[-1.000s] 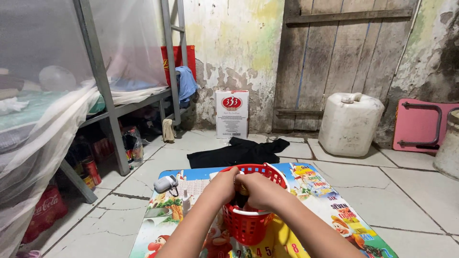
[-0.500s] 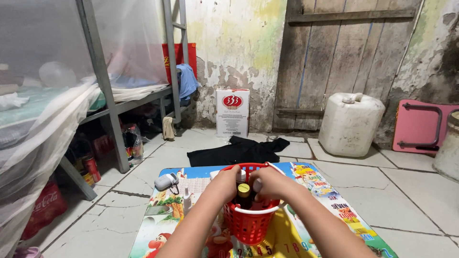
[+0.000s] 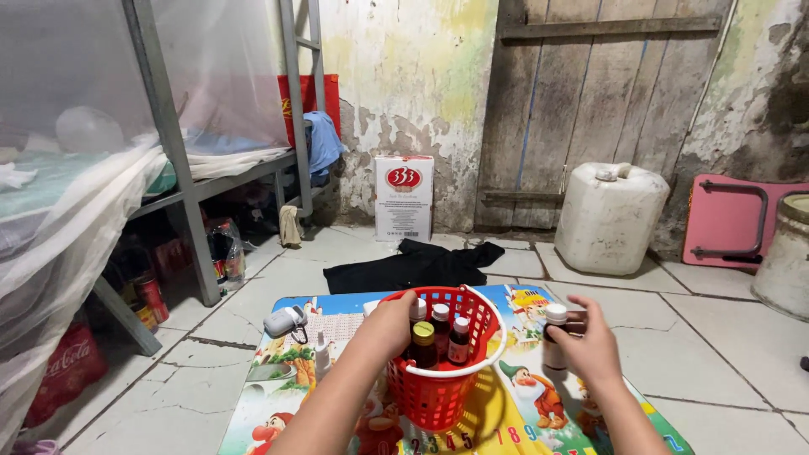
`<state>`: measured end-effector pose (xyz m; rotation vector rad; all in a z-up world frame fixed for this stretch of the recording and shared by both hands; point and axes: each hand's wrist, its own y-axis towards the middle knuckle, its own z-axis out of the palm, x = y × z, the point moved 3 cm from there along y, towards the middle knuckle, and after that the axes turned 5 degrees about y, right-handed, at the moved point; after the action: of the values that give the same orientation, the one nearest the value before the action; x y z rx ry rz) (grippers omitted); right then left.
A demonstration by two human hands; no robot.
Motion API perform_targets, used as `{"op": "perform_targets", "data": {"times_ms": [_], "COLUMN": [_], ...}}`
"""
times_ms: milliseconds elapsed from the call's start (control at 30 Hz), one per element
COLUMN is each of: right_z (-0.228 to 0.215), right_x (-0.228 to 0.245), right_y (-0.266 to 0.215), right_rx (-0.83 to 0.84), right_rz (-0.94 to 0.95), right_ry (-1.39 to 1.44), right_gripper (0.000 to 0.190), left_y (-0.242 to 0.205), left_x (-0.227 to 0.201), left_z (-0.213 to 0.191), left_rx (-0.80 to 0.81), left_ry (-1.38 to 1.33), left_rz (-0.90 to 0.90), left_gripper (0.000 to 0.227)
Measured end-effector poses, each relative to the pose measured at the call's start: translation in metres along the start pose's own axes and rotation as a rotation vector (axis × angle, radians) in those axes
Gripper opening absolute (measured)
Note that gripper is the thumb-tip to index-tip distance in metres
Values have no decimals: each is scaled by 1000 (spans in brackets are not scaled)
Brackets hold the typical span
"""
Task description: Sorting small brown bottles into a red plastic basket on a low table while sitting on the floor.
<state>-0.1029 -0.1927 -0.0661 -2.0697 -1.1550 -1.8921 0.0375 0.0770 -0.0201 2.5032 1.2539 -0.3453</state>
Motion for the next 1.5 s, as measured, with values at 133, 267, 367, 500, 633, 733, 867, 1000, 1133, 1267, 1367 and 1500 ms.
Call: {"op": "perform_targets", "data": {"times_ms": [133,267,367,500,633,733,867,1000,1133,1267,1367,1500], "right_z": [12,20,37,99,135,107,33,-32,-49,-32,-21,-10], "right_x": [-6,-6,65,131,143,141,95,41,-9,-27,-39,-43], "right_y": [-6,4,-15,-55,-61,-53,-29,-16,-12,-15,-15,-21], "right_rx": [77,51,20,575,920,717,411,23,-158,-137,-142,-72], "right_rz": [64,-72,-263,-295,-181,-197,83,298,162,68,-50,119], "right_ry": [-50,-302,-287,-415,-634,-530,528,644,-243,-213,2,190], "right_gripper": [48,62,75,42,42,47,51,48,67,58,55,60], "left_y": [-2,-5,-10,-3,3,11,0,4,11,3,3,0], "left_x": [0,-4,-9,-1,7,7,1,5,9,2,2,-4], "left_z": [-1,-4,-11,0,8,9,5,9,14,4,5,-3], "left_rx": [24,28,51,7,-28,133,160,-6,-25,24,8,40], "left_ry": [31,21,55,58,51,14,19,98,104,90,105,126], "left_rz": [-33,-17,-57,-16,21,8,3,17,46,-11,21,-1], "left_gripper": [44,46,45,34,32,46,45,38,42,37,41,46]}}
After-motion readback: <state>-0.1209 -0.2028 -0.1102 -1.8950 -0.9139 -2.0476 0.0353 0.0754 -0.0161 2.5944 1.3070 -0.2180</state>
